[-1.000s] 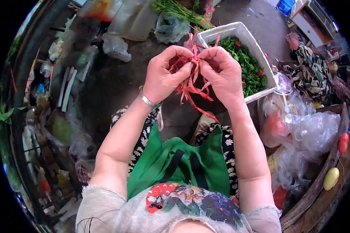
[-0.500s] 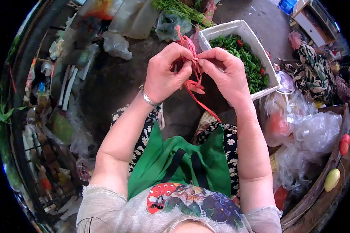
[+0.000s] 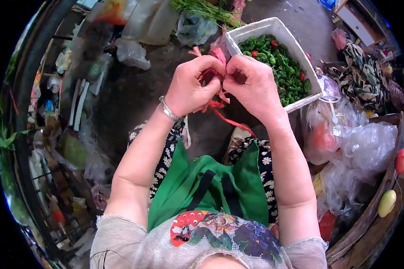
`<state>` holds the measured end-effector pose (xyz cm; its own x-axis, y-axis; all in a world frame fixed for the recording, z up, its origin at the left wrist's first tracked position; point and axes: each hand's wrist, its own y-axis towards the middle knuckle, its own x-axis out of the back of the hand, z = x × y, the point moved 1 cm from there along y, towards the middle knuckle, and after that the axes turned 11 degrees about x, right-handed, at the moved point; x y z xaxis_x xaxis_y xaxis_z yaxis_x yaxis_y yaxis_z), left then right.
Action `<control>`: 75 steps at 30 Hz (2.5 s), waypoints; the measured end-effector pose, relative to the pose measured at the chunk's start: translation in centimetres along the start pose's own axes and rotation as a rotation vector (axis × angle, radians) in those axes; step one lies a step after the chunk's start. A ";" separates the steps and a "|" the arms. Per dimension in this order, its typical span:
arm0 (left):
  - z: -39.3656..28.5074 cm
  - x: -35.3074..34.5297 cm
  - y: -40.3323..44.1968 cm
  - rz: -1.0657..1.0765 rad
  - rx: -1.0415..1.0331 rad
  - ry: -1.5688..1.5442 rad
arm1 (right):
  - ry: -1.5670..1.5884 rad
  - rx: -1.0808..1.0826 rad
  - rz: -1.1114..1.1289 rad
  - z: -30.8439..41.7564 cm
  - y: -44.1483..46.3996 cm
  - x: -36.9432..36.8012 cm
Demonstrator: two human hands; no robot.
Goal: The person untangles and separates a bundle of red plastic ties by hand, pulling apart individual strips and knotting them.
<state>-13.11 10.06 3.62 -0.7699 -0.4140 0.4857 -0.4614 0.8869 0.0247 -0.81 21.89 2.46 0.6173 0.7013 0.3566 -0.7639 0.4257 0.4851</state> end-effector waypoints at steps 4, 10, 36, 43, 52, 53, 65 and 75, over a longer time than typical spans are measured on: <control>0.2 0.5 0.4 0.091 0.165 -0.261 | 0.256 -0.212 -0.059 -0.1 -0.1 -0.2; -0.1 1.2 0.6 0.169 0.224 -0.537 | 0.560 -0.289 -0.146 -1.2 0.0 -0.5; 0.2 -0.4 0.6 0.113 0.146 -0.376 | 0.909 -0.549 -0.250 -2.4 -0.2 -0.4; -0.3 0.0 0.4 0.070 0.141 0.002 | -0.136 0.002 0.139 -1.1 -0.1 0.3; 0.5 -0.4 0.6 0.128 0.268 -0.338 | 0.818 -0.615 -0.363 -2.2 0.3 0.6; 0.5 -0.3 0.6 0.093 0.259 -0.260 | 0.818 -0.614 -0.362 -2.3 0.3 0.8; 1.4 -0.5 0.7 0.064 0.058 -0.250 | 0.718 -0.515 -0.318 -2.3 0.2 -0.1; 0.2 -0.5 0.3 -0.013 0.129 -0.249 | -0.006 0.001 -0.086 -1.5 0.1 0.2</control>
<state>-12.92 10.47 3.24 -0.8407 -0.4771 0.2561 -0.5121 0.8542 -0.0896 -1.06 22.94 1.40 0.6819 0.6588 0.3178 -0.7075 0.4836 0.5154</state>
